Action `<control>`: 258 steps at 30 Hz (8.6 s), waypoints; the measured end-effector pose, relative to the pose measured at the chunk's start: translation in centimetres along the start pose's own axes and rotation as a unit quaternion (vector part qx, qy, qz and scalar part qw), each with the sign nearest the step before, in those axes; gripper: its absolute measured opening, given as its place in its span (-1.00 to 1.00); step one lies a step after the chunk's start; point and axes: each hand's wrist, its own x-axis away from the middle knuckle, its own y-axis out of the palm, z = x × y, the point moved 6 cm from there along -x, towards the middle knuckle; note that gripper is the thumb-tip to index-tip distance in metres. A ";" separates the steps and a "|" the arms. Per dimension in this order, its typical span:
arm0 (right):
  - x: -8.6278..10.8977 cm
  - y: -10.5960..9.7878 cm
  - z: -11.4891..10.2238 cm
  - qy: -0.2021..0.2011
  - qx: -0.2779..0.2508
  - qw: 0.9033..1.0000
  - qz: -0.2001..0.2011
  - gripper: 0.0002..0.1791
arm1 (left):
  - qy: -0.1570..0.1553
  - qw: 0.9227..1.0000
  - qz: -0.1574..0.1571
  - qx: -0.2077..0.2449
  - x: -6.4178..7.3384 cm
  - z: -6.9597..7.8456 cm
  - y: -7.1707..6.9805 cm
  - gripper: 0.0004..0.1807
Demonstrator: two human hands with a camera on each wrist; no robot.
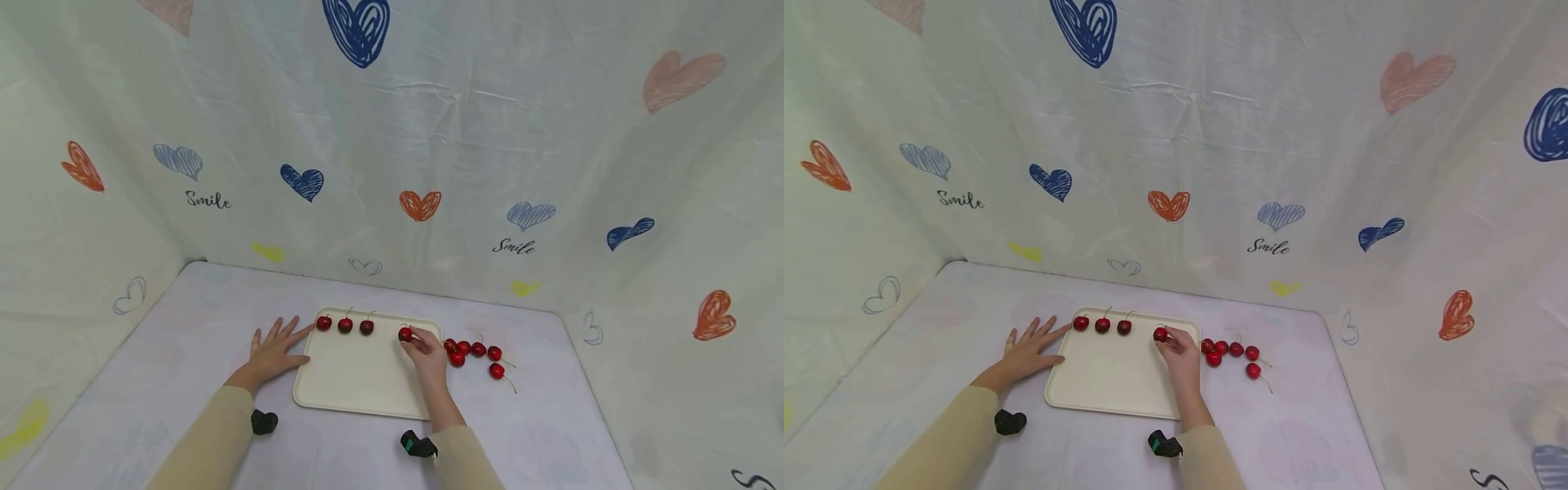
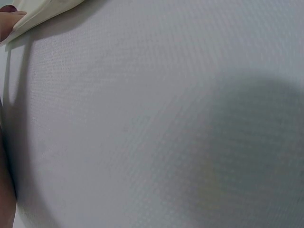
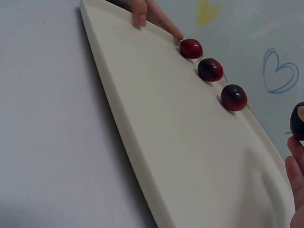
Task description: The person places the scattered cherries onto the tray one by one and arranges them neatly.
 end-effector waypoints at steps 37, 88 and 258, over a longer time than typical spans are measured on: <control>-2.1 4.2 1.9 -0.066 0.082 0.992 -0.063 -0.66 | -0.002 1.000 0.001 0.000 0.3 0.4 -0.4 -0.21; -5.2 3.7 5.4 0.023 0.115 0.993 0.030 -0.64 | -0.015 1.000 -0.007 -0.013 -0.3 0.0 0.1 -0.21; 0.2 -12.5 4.4 0.025 0.173 0.978 0.109 -0.59 | 0.003 1.000 0.000 -0.011 -0.2 0.3 0.0 -0.19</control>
